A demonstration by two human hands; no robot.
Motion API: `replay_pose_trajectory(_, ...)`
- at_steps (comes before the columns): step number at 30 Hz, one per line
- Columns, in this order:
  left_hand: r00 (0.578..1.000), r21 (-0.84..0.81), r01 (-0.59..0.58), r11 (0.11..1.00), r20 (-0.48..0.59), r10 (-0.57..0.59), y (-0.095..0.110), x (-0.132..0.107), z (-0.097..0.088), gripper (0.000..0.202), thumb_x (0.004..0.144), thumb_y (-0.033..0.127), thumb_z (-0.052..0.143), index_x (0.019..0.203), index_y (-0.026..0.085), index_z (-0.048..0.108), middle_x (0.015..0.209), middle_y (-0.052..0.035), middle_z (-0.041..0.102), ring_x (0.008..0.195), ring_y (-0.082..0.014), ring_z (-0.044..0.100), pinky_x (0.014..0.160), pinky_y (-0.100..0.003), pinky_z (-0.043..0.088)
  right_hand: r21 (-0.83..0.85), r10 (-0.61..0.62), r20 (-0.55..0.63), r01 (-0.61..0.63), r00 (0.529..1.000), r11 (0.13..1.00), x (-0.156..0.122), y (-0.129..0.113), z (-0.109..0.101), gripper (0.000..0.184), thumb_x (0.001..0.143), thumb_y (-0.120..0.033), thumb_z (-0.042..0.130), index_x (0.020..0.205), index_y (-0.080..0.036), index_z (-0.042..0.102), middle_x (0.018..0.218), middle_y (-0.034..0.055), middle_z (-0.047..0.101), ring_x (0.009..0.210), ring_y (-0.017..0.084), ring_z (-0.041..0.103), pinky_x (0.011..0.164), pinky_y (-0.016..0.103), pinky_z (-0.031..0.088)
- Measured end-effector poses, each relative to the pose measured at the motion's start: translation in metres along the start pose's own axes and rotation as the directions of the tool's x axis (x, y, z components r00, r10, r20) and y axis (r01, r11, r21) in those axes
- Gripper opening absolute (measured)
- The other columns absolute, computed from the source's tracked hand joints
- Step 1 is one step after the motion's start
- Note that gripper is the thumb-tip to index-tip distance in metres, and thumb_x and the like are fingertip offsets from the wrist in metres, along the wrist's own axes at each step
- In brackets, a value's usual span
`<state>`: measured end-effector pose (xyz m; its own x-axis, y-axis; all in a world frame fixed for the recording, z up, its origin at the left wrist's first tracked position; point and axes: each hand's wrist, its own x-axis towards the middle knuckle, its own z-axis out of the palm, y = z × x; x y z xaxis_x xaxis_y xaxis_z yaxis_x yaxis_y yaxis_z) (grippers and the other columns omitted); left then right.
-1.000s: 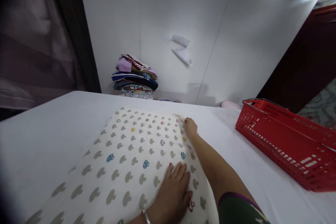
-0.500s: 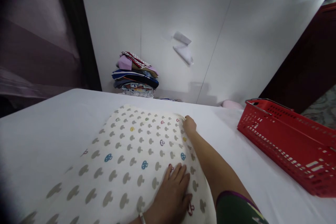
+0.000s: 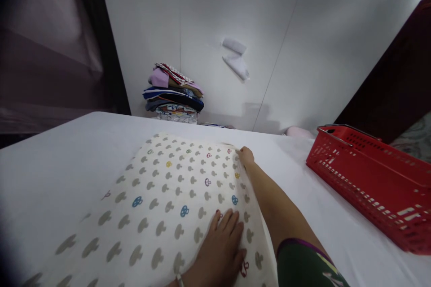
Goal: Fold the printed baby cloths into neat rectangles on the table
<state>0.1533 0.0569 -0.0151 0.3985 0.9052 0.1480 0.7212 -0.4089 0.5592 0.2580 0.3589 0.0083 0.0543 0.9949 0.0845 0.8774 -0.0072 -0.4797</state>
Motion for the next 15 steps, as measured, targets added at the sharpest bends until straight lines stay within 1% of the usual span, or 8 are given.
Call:
replay_pose_trajectory(2,1.000,0.007,0.002,1.000,0.001,-0.002,0.000,0.000,0.000,0.053,0.090,0.049,0.037,0.135,0.021,0.044,0.149,-0.0084,0.033,0.140,-0.0271,0.021,0.116,-0.052,0.008,0.023,0.007,0.008,-0.007,1.000,1.000,0.001,0.001,0.003,0.022,0.079,-0.024,0.054,0.093,-0.015,0.067,0.095,0.0079,0.069,0.085,0.018,0.061,0.069,0.024,0.042)
replay_pose_trajectory(4,1.000,0.013,0.003,1.000,0.006,-0.003,0.000,0.000,0.000,0.053,0.090,0.049,0.037,0.135,0.021,0.044,0.149,-0.0084,0.033,0.140,-0.0273,0.021,0.116,-0.053,0.008,0.050,0.002,0.011,-0.003,1.000,0.999,0.002,0.000,0.004,0.027,0.077,-0.023,0.055,0.101,-0.015,0.067,0.100,0.0081,0.069,0.089,0.018,0.062,0.072,0.023,0.043)
replay_pose_trajectory(6,1.000,0.018,0.003,1.000,0.007,-0.003,0.000,0.000,0.000,0.053,0.090,0.049,0.038,0.135,0.021,0.044,0.149,-0.0080,0.033,0.139,-0.0273,0.021,0.116,-0.052,0.008,0.076,-0.010,0.014,0.009,1.000,0.997,0.002,-0.001,0.003,0.034,0.076,-0.022,0.056,0.108,-0.014,0.065,0.106,0.0083,0.068,0.093,0.017,0.062,0.075,0.023,0.044)
replay_pose_trajectory(8,1.000,0.026,0.003,1.000,0.003,-0.003,0.000,0.000,0.000,0.053,0.089,0.049,0.040,0.135,0.022,0.044,0.149,-0.0077,0.034,0.139,-0.0272,0.022,0.116,-0.052,0.008,0.093,-0.019,0.018,0.018,1.000,0.996,0.002,-0.004,0.002,0.038,0.074,-0.021,0.057,0.111,-0.014,0.064,0.107,0.0084,0.068,0.093,0.018,0.062,0.075,0.022,0.045)
replay_pose_trajectory(11,1.000,0.029,-0.004,1.000,-0.001,0.004,0.000,0.000,0.001,0.054,0.090,0.049,0.039,0.135,0.021,0.044,0.149,-0.0080,0.034,0.139,-0.0278,0.022,0.116,-0.052,0.008,0.098,-0.029,0.022,0.027,0.999,0.995,-0.003,-0.011,-0.001,0.037,0.072,-0.020,0.059,0.108,-0.014,0.065,0.103,0.0082,0.068,0.088,0.018,0.063,0.071,0.022,0.045)
replay_pose_trajectory(15,1.000,0.023,-0.004,1.000,-0.015,0.004,-0.001,0.000,0.003,0.053,0.090,0.049,0.039,0.134,0.021,0.045,0.149,-0.0081,0.034,0.139,-0.0275,0.022,0.116,-0.052,0.007,0.066,-0.072,0.008,0.071,0.997,0.995,-0.017,-0.021,-0.002,0.030,0.070,-0.016,0.058,0.099,-0.017,0.066,0.096,0.0054,0.068,0.084,0.017,0.061,0.067,0.022,0.042)
